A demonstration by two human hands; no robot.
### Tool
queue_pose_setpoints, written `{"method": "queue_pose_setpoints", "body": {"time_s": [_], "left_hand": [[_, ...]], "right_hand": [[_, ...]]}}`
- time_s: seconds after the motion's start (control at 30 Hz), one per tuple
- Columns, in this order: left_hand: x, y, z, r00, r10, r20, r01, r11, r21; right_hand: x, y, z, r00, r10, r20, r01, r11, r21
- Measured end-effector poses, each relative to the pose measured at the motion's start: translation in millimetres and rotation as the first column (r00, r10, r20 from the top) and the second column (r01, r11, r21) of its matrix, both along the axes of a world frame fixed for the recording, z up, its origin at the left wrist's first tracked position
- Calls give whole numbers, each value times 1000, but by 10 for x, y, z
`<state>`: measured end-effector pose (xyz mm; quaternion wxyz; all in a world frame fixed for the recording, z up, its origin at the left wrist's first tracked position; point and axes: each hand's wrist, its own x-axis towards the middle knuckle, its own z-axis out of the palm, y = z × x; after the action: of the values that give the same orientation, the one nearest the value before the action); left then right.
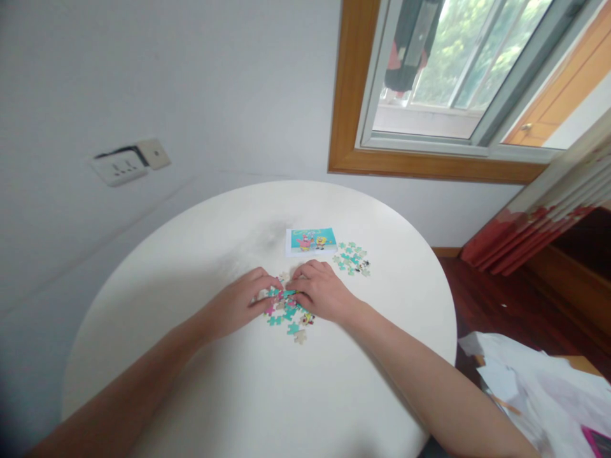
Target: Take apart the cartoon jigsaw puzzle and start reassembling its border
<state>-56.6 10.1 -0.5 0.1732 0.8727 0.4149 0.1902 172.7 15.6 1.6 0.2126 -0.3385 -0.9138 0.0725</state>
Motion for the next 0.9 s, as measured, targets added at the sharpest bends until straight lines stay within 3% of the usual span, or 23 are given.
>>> {"method": "queue_pose_setpoints", "body": {"time_s": [0.37, 0.53, 0.77, 0.9], "left_hand": [[-7, -11, 7, 1000, -29, -2, 29, 1000, -6], [-6, -17, 13, 1000, -26, -11, 26, 1000, -6], [-10, -15, 28, 999, -28, -22, 28, 1000, -11], [-3, -10, 30, 999, -28, -20, 28, 1000, -11]], "right_hand": [[-35, 26, -18, 995, -57, -86, 52, 997, -61], [-27, 42, 0, 965, -117, -233, 81, 984, -157], [228, 274, 5, 819, -392, -419, 247, 900, -360], [599, 540, -42, 665, -589, -459, 438, 806, -398]]}}
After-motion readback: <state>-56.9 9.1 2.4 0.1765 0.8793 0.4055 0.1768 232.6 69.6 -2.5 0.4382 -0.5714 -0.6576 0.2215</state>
